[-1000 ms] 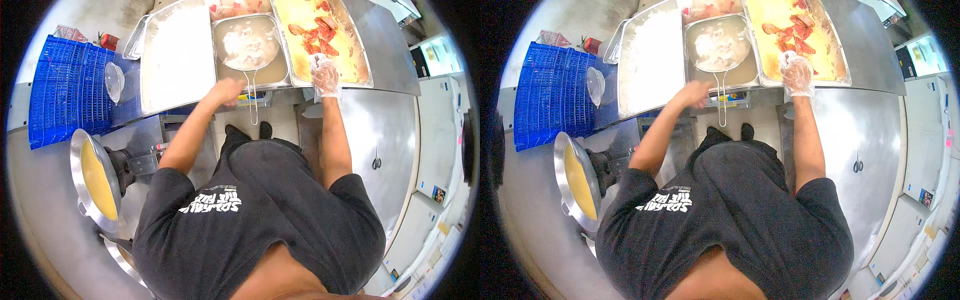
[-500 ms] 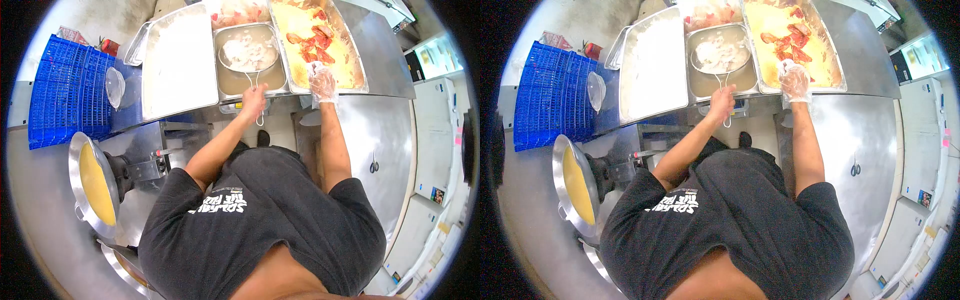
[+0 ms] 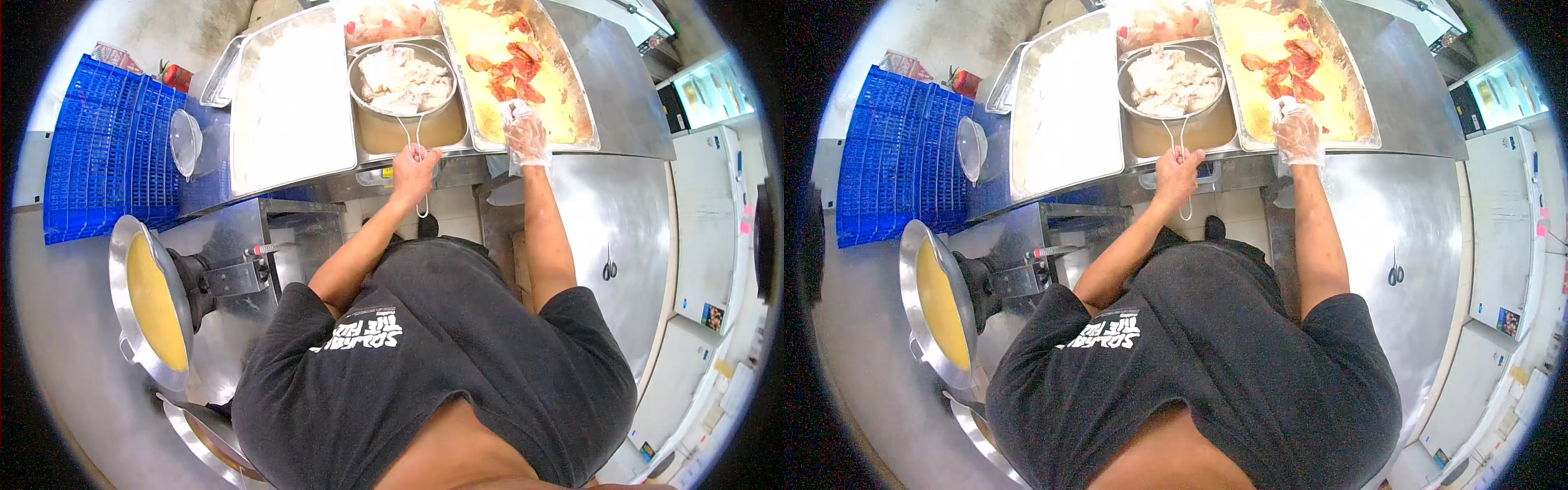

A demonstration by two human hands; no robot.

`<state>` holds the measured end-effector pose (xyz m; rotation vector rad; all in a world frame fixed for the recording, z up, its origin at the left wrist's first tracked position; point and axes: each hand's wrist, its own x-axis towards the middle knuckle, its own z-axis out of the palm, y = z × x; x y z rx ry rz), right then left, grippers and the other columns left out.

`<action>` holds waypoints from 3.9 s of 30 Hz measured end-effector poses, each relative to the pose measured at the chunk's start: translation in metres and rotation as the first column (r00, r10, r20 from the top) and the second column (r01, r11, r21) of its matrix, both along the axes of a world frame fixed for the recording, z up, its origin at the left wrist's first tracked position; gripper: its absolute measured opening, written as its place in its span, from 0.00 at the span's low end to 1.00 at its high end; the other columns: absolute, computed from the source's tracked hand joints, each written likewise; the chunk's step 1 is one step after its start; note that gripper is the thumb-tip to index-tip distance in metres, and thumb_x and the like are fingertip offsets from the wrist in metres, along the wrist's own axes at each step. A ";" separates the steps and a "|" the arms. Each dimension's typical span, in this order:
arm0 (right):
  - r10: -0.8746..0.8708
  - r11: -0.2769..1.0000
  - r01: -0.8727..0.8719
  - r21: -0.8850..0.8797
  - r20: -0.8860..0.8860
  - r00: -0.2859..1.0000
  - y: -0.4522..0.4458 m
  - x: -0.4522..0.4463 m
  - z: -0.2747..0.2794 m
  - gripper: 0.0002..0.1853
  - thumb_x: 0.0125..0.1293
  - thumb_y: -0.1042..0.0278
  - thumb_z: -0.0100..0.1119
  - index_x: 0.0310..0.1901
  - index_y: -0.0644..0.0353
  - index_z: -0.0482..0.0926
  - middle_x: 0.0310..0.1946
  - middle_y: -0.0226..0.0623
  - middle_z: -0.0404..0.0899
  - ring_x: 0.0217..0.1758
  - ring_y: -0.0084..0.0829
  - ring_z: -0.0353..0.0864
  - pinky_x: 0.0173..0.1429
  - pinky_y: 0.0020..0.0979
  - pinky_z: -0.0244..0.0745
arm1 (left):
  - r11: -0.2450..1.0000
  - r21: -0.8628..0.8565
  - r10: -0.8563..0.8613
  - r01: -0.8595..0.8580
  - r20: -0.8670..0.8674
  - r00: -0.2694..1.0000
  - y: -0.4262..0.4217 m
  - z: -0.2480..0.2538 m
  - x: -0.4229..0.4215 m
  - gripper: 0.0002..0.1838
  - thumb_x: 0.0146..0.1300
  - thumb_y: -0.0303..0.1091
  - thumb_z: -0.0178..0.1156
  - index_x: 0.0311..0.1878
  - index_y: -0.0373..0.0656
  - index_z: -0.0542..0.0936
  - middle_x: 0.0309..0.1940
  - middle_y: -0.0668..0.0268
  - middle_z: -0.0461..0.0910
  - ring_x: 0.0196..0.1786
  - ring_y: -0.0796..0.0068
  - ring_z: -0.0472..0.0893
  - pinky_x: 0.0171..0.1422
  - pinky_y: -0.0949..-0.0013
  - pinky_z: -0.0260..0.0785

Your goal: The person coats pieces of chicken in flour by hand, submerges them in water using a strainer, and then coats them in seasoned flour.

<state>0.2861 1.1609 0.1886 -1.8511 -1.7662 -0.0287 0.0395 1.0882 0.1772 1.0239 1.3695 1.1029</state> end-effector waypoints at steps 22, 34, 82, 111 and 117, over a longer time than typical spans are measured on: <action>-0.019 0.988 0.020 -0.152 0.011 1.000 -0.003 0.000 0.010 0.15 0.64 0.51 0.56 0.42 0.54 0.81 0.35 0.46 0.83 0.40 0.48 0.83 0.43 0.44 0.77 | 0.998 0.009 -0.064 0.063 0.037 0.997 -0.014 0.077 -0.010 0.17 0.58 0.34 0.67 0.27 0.46 0.66 0.18 0.78 0.65 0.21 0.88 0.61 0.23 0.76 0.53; -0.037 0.992 0.034 -0.123 -0.021 0.999 0.002 -0.004 0.004 0.12 0.64 0.55 0.56 0.37 0.54 0.80 0.31 0.45 0.82 0.36 0.48 0.82 0.40 0.45 0.76 | 0.986 0.124 -0.123 0.112 0.084 0.989 -0.015 0.104 -0.021 0.15 0.61 0.30 0.65 0.30 0.46 0.65 0.15 0.76 0.65 0.14 0.87 0.62 0.16 0.76 0.52; -0.039 0.999 0.039 -0.007 -0.049 0.998 -0.002 -0.004 0.006 0.11 0.64 0.58 0.56 0.34 0.56 0.80 0.27 0.47 0.81 0.33 0.47 0.82 0.39 0.45 0.75 | 0.985 -0.054 -0.156 0.165 0.141 0.978 -0.020 0.131 -0.043 0.15 0.62 0.31 0.65 0.32 0.48 0.65 0.18 0.79 0.62 0.14 0.91 0.59 0.13 0.79 0.47; -0.034 0.996 0.029 -0.087 -0.046 0.998 -0.001 -0.005 0.005 0.13 0.66 0.56 0.54 0.35 0.56 0.81 0.30 0.48 0.82 0.36 0.49 0.82 0.41 0.46 0.75 | 0.951 -0.165 -0.241 0.263 0.141 0.960 -0.019 0.126 -0.056 0.15 0.58 0.33 0.67 0.30 0.45 0.67 0.15 0.77 0.65 0.13 0.86 0.61 0.16 0.76 0.54; -0.055 0.992 0.052 -0.115 -0.021 0.998 -0.001 -0.006 0.005 0.13 0.66 0.55 0.54 0.37 0.56 0.81 0.31 0.47 0.82 0.37 0.49 0.82 0.42 0.45 0.75 | 0.964 -0.113 -0.233 0.240 0.078 0.969 -0.024 0.101 -0.051 0.15 0.61 0.34 0.66 0.30 0.47 0.66 0.16 0.80 0.63 0.14 0.90 0.59 0.15 0.78 0.49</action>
